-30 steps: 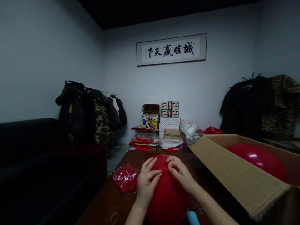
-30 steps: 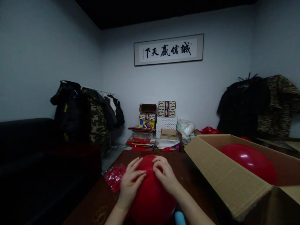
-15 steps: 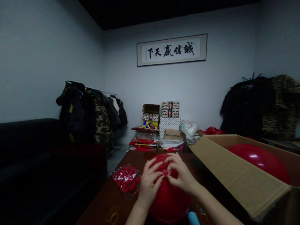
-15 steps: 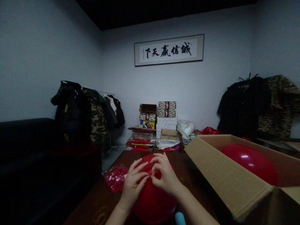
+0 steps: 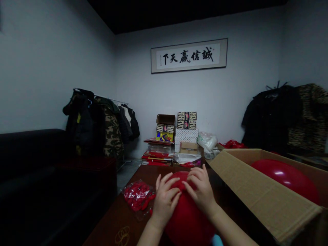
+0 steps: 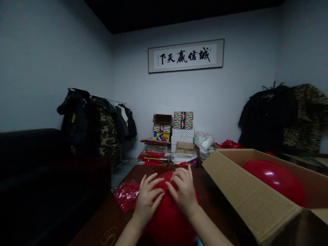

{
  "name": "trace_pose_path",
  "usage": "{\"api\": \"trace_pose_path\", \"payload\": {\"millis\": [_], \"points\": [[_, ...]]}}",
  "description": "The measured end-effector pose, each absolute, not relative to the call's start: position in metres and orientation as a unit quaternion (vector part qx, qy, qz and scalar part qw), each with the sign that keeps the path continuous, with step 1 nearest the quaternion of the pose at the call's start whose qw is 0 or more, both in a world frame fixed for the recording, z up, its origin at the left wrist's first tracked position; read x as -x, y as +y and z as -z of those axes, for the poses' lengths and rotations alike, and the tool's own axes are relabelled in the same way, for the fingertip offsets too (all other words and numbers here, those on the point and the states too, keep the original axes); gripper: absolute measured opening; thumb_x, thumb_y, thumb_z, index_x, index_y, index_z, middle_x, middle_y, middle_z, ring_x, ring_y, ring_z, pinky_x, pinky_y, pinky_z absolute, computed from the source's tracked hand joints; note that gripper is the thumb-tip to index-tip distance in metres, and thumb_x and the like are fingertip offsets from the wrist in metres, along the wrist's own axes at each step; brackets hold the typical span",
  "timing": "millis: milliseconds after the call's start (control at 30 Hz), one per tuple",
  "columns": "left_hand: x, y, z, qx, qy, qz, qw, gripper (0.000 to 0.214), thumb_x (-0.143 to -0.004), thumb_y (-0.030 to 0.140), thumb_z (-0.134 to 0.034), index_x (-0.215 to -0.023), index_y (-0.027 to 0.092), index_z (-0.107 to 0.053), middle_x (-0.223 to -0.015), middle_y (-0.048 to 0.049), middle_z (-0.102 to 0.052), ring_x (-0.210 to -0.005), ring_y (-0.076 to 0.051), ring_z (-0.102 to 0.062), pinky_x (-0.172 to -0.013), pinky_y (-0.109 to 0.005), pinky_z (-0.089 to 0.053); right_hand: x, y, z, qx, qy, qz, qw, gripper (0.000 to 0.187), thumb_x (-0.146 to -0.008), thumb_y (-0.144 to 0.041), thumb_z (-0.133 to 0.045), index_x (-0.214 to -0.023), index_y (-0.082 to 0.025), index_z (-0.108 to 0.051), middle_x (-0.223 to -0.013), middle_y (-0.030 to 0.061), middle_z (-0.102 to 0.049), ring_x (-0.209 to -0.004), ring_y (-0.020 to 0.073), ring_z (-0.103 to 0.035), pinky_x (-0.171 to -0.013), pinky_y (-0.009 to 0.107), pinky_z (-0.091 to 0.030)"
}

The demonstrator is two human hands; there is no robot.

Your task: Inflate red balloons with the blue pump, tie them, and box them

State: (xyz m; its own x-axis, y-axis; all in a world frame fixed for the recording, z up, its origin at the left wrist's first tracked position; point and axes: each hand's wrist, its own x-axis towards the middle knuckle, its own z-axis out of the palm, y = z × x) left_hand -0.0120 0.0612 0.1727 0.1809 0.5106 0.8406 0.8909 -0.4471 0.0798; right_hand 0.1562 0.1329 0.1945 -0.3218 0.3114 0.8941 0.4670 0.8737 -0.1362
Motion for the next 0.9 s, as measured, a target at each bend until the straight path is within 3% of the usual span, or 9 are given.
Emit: {"api": "trace_pose_path", "payload": {"millis": [167,267,367,533,600,667,767,900], "points": [[0.014,0.062,-0.172,0.738,-0.478,0.422,0.220,0.017,-0.081,0.019,-0.054,-0.086,0.027,-0.068,-0.116,-0.0033,-0.064,-0.122,-0.026,-0.043,-0.104,-0.062,-0.022,-0.141,0.133,-0.185,0.273,-0.751,-0.207,0.564,0.027,-0.079,-0.044,-0.055,-0.060,-0.025,-0.060,-0.081,0.0025,-0.057,-0.088,0.0198,-0.052,-0.089,0.041,-0.039],[0.015,0.061,-0.172,0.739,-0.478,0.423,0.215,0.017,-0.081,0.019,-0.054,-0.086,0.027,-0.068,-0.116,-0.0034,-0.064,-0.122,-0.026,-0.043,-0.103,-0.062,-0.022,-0.139,0.137,-0.181,0.281,-0.737,-0.250,0.562,0.031,-0.079,-0.047,-0.054,-0.059,-0.025,-0.061,-0.079,0.0029,-0.059,-0.085,0.0199,-0.054,-0.080,0.037,-0.043],[0.015,0.060,-0.171,0.745,-0.475,0.420,0.208,0.017,-0.081,0.018,-0.054,-0.085,0.027,-0.068,-0.116,-0.0042,-0.063,-0.122,-0.026,-0.043,-0.104,-0.062,-0.022,-0.138,0.139,-0.178,0.295,-0.717,-0.273,0.570,0.030,-0.078,-0.048,-0.056,-0.061,-0.024,-0.063,-0.079,0.0034,-0.060,-0.085,0.0204,-0.056,-0.081,0.038,-0.043],[0.015,0.061,-0.172,0.745,-0.484,0.417,0.191,0.017,-0.081,0.020,-0.053,-0.086,0.028,-0.068,-0.118,-0.0037,-0.062,-0.123,-0.026,-0.042,-0.104,-0.062,-0.022,-0.138,0.139,-0.173,0.266,-0.730,-0.302,0.552,0.025,-0.076,-0.048,-0.058,-0.082,-0.026,-0.070,-0.096,0.0058,-0.063,-0.097,0.0218,-0.057,-0.090,0.040,-0.044],[0.017,0.061,-0.173,0.744,-0.489,0.419,0.178,0.017,-0.081,0.020,-0.053,-0.084,0.027,-0.068,-0.121,-0.0037,-0.061,-0.124,-0.026,-0.040,-0.104,-0.062,-0.021,-0.140,0.139,-0.173,0.241,-0.766,-0.267,0.533,0.024,-0.072,-0.048,-0.063,-0.087,-0.030,-0.069,-0.103,0.0053,-0.062,-0.107,0.0236,-0.053,-0.098,0.046,-0.038],[0.018,0.060,-0.175,0.738,-0.501,0.425,0.157,0.016,-0.080,0.020,-0.054,-0.082,0.027,-0.068,-0.123,-0.0038,-0.059,-0.126,-0.027,-0.038,-0.104,-0.063,-0.020,-0.144,0.139,-0.174,0.224,-0.821,-0.173,0.496,0.027,-0.068,-0.048,-0.067,-0.090,-0.034,-0.068,-0.110,0.0042,-0.060,-0.115,0.0269,-0.047,-0.104,0.058,-0.025],[0.019,0.060,-0.179,0.724,-0.525,0.433,0.111,0.012,-0.078,0.021,-0.057,-0.076,0.026,-0.068,-0.127,-0.0030,-0.056,-0.128,-0.027,-0.035,-0.105,-0.062,-0.020,-0.150,0.138,-0.178,0.206,-0.883,-0.019,0.420,0.035,-0.067,-0.047,-0.068,-0.101,-0.039,-0.062,-0.119,0.0023,-0.056,-0.124,0.0303,-0.038,-0.102,0.071,-0.008],[0.021,0.061,-0.182,0.708,-0.538,0.455,0.051,0.009,-0.075,0.022,-0.060,-0.067,0.022,-0.065,-0.130,-0.0042,-0.055,-0.130,-0.028,-0.033,-0.105,-0.059,-0.024,-0.150,0.135,-0.182,0.185,-0.895,0.090,0.396,0.036,-0.071,-0.041,-0.064,-0.107,-0.037,-0.058,-0.124,0.0029,-0.052,-0.126,0.0290,-0.035,-0.103,0.069,-0.010]]}}
